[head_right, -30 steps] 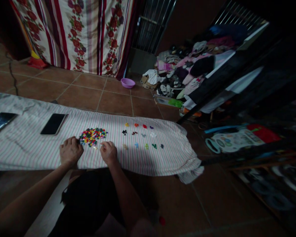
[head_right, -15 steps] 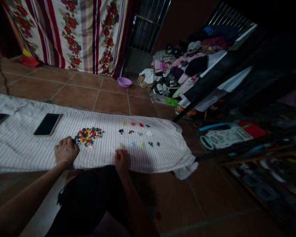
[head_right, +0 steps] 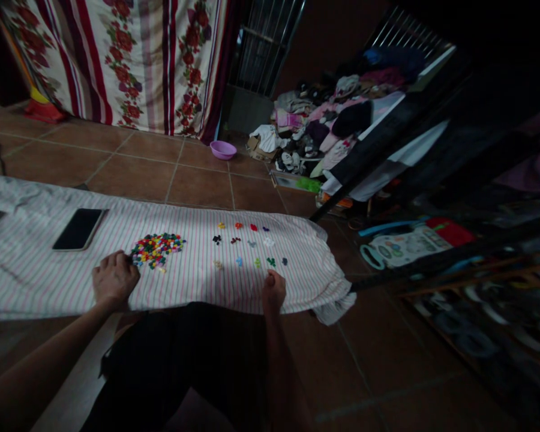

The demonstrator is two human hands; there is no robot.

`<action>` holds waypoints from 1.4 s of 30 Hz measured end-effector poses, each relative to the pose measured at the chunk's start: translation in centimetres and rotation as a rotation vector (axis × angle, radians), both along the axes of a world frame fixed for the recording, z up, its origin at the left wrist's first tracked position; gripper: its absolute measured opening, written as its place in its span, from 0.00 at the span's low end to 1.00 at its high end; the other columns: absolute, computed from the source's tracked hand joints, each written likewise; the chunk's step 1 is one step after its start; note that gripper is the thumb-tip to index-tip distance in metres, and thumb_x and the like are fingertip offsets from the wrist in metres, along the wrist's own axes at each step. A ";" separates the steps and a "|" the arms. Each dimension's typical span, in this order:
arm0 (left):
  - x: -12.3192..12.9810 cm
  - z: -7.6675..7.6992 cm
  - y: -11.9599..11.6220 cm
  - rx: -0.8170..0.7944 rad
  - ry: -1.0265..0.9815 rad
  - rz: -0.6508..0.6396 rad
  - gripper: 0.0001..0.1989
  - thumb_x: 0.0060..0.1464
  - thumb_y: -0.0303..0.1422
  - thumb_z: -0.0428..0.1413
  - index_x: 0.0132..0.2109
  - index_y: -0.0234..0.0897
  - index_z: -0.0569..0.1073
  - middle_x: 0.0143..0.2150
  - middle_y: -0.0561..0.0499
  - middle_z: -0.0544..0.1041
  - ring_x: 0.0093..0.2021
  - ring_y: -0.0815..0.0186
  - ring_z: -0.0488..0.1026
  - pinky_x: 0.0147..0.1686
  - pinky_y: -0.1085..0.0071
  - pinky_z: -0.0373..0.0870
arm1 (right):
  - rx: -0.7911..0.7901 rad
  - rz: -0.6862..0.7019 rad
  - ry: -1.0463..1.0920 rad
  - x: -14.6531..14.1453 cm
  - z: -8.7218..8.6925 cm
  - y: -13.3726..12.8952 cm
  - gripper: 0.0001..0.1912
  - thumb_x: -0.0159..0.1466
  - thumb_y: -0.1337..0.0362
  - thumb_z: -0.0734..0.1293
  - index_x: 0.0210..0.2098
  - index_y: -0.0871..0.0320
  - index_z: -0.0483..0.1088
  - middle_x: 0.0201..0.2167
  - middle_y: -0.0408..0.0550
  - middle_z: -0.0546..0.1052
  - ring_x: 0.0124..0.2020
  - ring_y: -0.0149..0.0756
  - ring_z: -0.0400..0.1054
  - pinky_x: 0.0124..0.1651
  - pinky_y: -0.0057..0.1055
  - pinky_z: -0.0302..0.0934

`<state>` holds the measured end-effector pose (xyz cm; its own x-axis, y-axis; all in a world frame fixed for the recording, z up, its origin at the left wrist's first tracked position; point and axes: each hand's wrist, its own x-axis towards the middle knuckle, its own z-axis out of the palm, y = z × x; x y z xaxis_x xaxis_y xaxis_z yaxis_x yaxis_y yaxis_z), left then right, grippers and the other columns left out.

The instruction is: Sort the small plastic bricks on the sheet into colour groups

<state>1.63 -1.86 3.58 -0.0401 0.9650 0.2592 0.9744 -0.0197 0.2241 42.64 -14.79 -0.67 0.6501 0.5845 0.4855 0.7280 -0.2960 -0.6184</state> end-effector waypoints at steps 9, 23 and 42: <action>0.1 0.3 -0.1 0.000 0.007 0.004 0.16 0.55 0.35 0.42 0.47 0.33 0.67 0.48 0.39 0.72 0.51 0.51 0.65 0.44 0.57 0.58 | -0.036 -0.153 0.036 4.1 -0.4 2.3 0.20 0.55 0.62 0.55 0.42 0.62 0.70 0.36 0.56 0.77 0.39 0.42 0.70 0.46 0.37 0.62; 0.0 0.1 0.0 0.004 -0.013 -0.009 0.17 0.56 0.33 0.43 0.48 0.32 0.67 0.52 0.38 0.71 0.52 0.51 0.65 0.45 0.56 0.58 | -0.094 -0.047 -0.043 4.5 -0.9 2.5 0.24 0.55 0.60 0.54 0.42 0.64 0.73 0.39 0.59 0.77 0.41 0.44 0.70 0.48 0.41 0.63; 0.0 0.1 0.1 0.007 -0.041 -0.018 0.16 0.54 0.31 0.46 0.49 0.31 0.68 0.54 0.38 0.70 0.54 0.50 0.64 0.47 0.56 0.57 | 0.006 0.002 -0.075 4.3 -0.5 2.1 0.21 0.58 0.61 0.55 0.41 0.63 0.73 0.38 0.59 0.76 0.42 0.46 0.68 0.49 0.44 0.62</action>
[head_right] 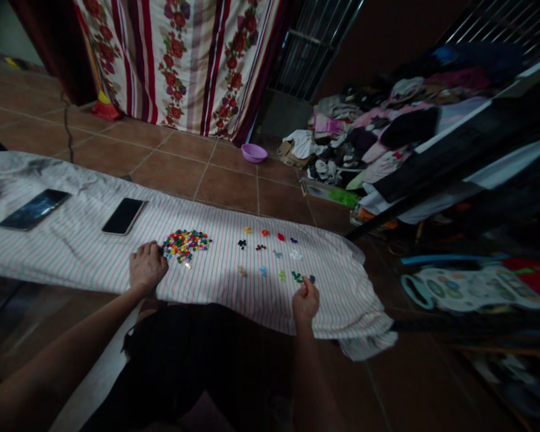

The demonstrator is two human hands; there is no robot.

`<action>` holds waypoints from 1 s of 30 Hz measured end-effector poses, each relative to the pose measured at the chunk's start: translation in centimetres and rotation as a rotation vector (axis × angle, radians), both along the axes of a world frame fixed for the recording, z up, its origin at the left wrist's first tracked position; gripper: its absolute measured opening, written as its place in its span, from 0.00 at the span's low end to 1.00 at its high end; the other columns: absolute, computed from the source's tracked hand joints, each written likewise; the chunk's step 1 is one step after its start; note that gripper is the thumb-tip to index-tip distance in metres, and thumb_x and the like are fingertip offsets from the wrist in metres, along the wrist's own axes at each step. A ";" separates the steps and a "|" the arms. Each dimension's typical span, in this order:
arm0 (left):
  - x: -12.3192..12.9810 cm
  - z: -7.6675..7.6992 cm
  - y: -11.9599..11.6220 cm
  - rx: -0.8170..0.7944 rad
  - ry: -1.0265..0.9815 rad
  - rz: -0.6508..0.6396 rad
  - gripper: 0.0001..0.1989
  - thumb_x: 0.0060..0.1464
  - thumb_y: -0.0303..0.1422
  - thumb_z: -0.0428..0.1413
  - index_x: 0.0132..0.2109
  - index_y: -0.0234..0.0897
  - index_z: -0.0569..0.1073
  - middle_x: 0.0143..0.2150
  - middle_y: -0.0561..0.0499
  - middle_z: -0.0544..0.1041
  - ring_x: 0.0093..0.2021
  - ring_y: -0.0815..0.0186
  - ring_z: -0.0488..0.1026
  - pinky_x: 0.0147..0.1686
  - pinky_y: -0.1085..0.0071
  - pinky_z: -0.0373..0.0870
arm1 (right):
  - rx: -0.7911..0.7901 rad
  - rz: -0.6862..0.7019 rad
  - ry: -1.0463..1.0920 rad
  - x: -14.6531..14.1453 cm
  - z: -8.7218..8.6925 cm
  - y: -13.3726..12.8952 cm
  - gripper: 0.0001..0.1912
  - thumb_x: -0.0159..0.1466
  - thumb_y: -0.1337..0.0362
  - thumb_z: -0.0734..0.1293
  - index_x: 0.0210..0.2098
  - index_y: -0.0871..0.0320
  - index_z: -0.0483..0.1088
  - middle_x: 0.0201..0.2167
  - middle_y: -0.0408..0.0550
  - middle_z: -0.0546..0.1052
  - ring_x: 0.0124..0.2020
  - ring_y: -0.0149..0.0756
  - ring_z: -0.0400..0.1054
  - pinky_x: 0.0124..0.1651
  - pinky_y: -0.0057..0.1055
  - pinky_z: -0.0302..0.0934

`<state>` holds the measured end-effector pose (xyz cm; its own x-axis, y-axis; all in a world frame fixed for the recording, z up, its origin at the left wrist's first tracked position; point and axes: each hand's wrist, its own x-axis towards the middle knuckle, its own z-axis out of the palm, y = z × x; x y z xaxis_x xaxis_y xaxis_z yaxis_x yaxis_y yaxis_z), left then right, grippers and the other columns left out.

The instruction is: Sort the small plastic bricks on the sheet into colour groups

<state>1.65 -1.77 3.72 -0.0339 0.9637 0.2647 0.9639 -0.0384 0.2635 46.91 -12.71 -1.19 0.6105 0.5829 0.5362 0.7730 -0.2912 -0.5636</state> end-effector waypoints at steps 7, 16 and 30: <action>-0.1 -0.5 0.1 0.025 -0.008 -0.005 0.16 0.54 0.31 0.46 0.49 0.31 0.68 0.55 0.37 0.70 0.54 0.50 0.63 0.47 0.55 0.58 | 0.120 -0.074 -0.007 -2.9 1.7 0.7 0.19 0.59 0.56 0.57 0.36 0.62 0.74 0.32 0.57 0.75 0.34 0.41 0.67 0.39 0.38 0.64; -0.1 -0.3 0.0 0.009 -0.020 -0.007 0.16 0.55 0.31 0.46 0.49 0.32 0.69 0.54 0.36 0.70 0.54 0.50 0.64 0.47 0.55 0.58 | -0.061 0.584 0.080 -15.0 3.7 5.3 0.16 0.63 0.60 0.57 0.40 0.58 0.74 0.38 0.52 0.75 0.36 0.36 0.69 0.34 0.32 0.67; -0.1 -0.5 0.1 0.030 -0.020 -0.002 0.15 0.55 0.30 0.46 0.48 0.32 0.68 0.54 0.38 0.71 0.55 0.50 0.64 0.47 0.55 0.58 | -0.209 0.725 -0.105 -24.3 1.5 10.9 0.19 0.63 0.69 0.58 0.51 0.55 0.71 0.46 0.50 0.75 0.47 0.42 0.63 0.53 0.39 0.60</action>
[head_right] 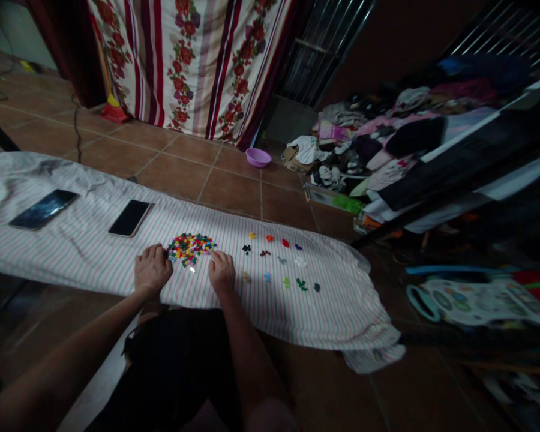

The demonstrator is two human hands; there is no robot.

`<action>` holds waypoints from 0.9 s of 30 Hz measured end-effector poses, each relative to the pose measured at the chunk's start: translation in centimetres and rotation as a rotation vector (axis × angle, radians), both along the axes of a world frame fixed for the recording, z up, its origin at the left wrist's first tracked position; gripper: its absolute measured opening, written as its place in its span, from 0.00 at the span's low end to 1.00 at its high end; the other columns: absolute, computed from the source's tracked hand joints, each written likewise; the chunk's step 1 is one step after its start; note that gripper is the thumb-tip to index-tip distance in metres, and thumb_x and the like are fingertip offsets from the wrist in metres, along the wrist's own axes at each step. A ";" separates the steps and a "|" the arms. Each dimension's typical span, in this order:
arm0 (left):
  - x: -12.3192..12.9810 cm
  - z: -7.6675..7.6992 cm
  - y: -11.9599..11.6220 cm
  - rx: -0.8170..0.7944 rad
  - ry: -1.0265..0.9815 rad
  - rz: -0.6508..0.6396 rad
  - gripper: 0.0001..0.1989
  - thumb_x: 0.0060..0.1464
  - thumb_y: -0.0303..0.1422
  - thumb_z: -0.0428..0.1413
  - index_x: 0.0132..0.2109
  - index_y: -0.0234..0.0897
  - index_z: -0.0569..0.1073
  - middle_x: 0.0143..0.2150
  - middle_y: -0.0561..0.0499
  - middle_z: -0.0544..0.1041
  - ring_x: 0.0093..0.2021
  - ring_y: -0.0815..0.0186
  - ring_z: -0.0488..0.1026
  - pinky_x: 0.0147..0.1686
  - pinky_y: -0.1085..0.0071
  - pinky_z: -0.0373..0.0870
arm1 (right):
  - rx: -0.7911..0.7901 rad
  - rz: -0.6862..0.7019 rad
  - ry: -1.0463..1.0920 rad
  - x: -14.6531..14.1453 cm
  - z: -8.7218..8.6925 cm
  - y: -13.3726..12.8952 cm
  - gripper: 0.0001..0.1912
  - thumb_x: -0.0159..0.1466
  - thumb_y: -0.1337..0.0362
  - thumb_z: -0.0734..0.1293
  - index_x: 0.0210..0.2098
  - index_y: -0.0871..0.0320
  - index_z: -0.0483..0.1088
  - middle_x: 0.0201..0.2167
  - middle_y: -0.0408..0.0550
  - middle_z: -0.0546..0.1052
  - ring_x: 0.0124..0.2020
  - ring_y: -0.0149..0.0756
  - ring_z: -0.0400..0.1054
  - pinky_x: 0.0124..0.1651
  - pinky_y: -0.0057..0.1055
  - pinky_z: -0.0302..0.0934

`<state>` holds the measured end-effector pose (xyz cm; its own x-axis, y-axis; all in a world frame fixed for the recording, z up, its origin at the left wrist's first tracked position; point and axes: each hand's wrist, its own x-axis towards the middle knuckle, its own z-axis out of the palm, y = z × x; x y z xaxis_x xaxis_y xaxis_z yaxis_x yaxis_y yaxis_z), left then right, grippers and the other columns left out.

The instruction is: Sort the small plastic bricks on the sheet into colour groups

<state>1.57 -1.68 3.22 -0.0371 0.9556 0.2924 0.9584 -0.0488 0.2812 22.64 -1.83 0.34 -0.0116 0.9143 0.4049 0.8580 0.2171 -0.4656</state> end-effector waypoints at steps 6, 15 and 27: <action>0.0 -0.2 0.0 0.030 0.023 0.001 0.14 0.55 0.30 0.46 0.46 0.32 0.68 0.54 0.39 0.71 0.54 0.50 0.64 0.46 0.56 0.58 | -0.010 -0.020 -0.034 -0.4 0.2 -0.2 0.14 0.65 0.68 0.61 0.47 0.55 0.72 0.44 0.49 0.74 0.46 0.41 0.62 0.50 0.36 0.59; -0.1 -0.4 0.1 0.043 0.019 0.001 0.14 0.54 0.30 0.47 0.47 0.32 0.68 0.54 0.38 0.71 0.54 0.51 0.65 0.46 0.55 0.59 | 0.021 0.052 -0.029 -0.3 0.2 -0.5 0.08 0.65 0.69 0.61 0.38 0.56 0.71 0.38 0.48 0.75 0.43 0.38 0.65 0.49 0.34 0.60; 0.0 0.0 0.0 0.018 0.038 0.009 0.14 0.54 0.30 0.46 0.46 0.32 0.68 0.53 0.39 0.71 0.53 0.51 0.65 0.45 0.57 0.58 | 0.024 0.043 -0.010 -0.1 -0.8 -1.2 0.10 0.64 0.69 0.60 0.38 0.57 0.72 0.34 0.49 0.73 0.39 0.38 0.67 0.45 0.33 0.62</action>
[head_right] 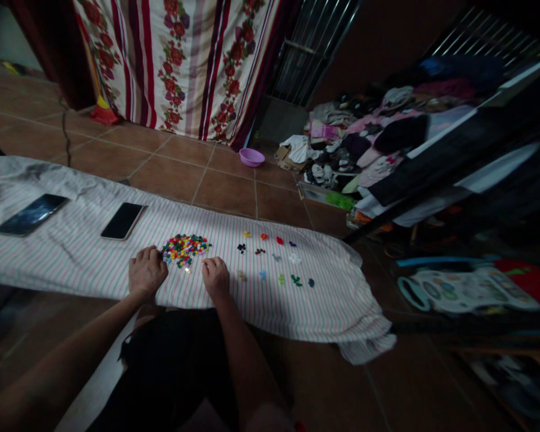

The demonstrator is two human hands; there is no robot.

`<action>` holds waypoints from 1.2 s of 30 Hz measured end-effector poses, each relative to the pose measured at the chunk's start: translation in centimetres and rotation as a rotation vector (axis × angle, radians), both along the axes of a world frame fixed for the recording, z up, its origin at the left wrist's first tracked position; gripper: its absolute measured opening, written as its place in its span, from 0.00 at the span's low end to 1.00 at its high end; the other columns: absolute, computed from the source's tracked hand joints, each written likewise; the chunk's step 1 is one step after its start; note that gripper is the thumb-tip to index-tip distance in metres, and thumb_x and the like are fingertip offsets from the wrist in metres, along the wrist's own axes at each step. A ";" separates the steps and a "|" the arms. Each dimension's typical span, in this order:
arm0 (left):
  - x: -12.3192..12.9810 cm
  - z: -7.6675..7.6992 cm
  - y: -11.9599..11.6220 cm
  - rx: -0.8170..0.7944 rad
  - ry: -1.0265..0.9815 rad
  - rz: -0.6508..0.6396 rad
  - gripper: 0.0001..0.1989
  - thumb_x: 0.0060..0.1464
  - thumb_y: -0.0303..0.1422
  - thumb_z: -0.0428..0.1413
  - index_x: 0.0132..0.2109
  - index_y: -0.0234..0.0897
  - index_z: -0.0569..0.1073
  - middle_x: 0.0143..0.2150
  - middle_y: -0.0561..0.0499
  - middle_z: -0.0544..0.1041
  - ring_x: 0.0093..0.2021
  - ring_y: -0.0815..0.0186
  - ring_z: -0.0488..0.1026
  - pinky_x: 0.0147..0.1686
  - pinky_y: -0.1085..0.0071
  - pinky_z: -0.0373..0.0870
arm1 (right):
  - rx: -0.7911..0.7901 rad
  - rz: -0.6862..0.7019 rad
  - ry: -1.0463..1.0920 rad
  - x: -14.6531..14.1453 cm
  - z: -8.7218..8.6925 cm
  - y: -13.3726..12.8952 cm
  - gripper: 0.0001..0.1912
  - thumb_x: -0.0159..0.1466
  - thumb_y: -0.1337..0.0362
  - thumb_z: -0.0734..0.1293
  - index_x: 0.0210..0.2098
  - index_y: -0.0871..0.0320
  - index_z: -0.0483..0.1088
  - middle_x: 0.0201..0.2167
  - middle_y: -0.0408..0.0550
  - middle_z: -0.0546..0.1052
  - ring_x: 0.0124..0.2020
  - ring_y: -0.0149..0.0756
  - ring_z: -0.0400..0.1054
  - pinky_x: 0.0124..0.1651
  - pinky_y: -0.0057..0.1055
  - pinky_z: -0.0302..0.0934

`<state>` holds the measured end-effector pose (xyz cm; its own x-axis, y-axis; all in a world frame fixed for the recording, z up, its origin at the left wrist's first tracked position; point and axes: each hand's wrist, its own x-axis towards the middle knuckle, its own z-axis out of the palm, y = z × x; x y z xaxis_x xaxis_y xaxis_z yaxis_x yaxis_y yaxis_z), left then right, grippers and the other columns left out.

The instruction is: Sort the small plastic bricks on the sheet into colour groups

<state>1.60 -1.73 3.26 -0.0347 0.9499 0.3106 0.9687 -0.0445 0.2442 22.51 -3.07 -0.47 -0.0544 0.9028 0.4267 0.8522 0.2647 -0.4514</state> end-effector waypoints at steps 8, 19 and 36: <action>0.0 0.2 0.0 -0.007 0.013 0.001 0.13 0.55 0.31 0.45 0.46 0.32 0.67 0.51 0.39 0.72 0.53 0.52 0.65 0.44 0.57 0.58 | -0.058 0.023 0.059 0.7 1.0 -1.7 0.08 0.66 0.65 0.60 0.36 0.56 0.71 0.33 0.48 0.75 0.38 0.37 0.69 0.43 0.31 0.61; -0.1 0.1 -0.1 -0.014 0.023 -0.005 0.17 0.57 0.34 0.41 0.48 0.33 0.66 0.52 0.40 0.71 0.52 0.51 0.65 0.43 0.57 0.57 | -0.130 -0.081 0.020 4.1 0.9 -7.1 0.05 0.61 0.68 0.61 0.33 0.56 0.69 0.31 0.45 0.72 0.32 0.33 0.66 0.38 0.28 0.59; 0.0 0.4 -0.3 -0.051 -0.010 0.003 0.19 0.56 0.35 0.41 0.48 0.32 0.68 0.50 0.37 0.72 0.50 0.50 0.66 0.44 0.56 0.58 | -0.014 -0.513 0.110 15.6 0.0 -12.5 0.18 0.63 0.51 0.57 0.31 0.58 0.70 0.28 0.51 0.75 0.31 0.39 0.68 0.36 0.34 0.62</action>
<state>1.59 -2.00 3.69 -0.0409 0.9642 0.2619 0.9663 -0.0286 0.2560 38.07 -15.61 -0.45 0.4407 0.8073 0.3926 0.8181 -0.1812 -0.5457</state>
